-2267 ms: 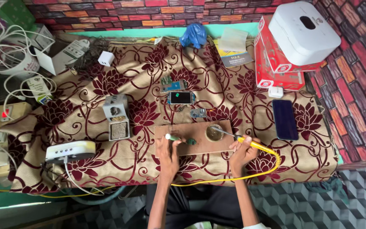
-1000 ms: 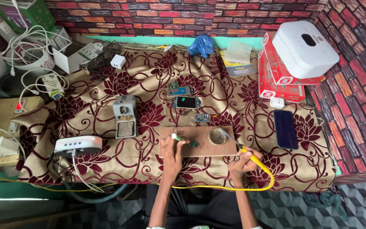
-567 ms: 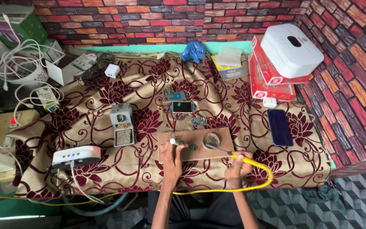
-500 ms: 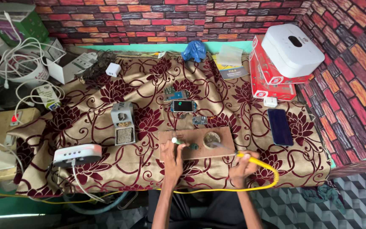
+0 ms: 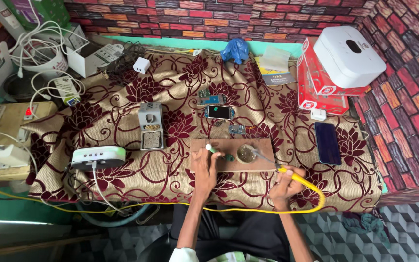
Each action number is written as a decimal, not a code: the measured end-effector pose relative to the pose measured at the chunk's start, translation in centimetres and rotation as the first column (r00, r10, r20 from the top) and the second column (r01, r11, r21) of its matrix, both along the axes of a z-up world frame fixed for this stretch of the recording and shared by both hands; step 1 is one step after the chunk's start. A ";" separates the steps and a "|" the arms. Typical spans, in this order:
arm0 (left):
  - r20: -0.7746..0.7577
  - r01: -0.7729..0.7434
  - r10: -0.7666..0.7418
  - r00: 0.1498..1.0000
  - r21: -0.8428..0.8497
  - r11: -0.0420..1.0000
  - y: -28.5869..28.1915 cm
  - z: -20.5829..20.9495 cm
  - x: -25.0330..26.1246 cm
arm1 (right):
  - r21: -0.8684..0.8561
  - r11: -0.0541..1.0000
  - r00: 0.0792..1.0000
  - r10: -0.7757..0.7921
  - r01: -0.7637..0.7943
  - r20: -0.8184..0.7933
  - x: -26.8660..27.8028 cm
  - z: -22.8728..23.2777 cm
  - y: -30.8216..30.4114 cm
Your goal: The person is soldering a small green circuit board. They use a soldering iron in their right hand and a solder wire in their left hand to apply solder to the board's components. The person repeatedly dips the soldering iron into a small container, likely containing flux or cleaning solution, during the process.
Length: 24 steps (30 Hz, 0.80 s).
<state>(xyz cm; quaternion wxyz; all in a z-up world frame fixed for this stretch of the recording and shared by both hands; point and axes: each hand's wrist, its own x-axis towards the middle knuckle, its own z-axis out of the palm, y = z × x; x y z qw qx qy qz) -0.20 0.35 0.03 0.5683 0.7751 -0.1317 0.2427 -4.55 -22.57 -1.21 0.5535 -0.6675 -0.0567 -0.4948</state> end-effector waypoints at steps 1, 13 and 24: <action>0.000 -0.018 0.018 1.000 0.033 0.999 0.0 0.0 -0.2 | -0.101 0.994 0.999 -0.046 0.043 -0.024 -0.4 0.3 0.1; 0.056 -0.030 0.031 0.998 -0.009 1.000 0.5 1.6 -0.6 | -0.079 0.996 0.999 0.043 -0.042 0.003 0.7 3.0 -1.0; 0.008 0.028 -0.028 1.000 -0.045 0.999 0.5 1.9 -0.7 | 0.652 0.751 0.992 0.120 -0.108 0.027 -1.1 -6.1 1.5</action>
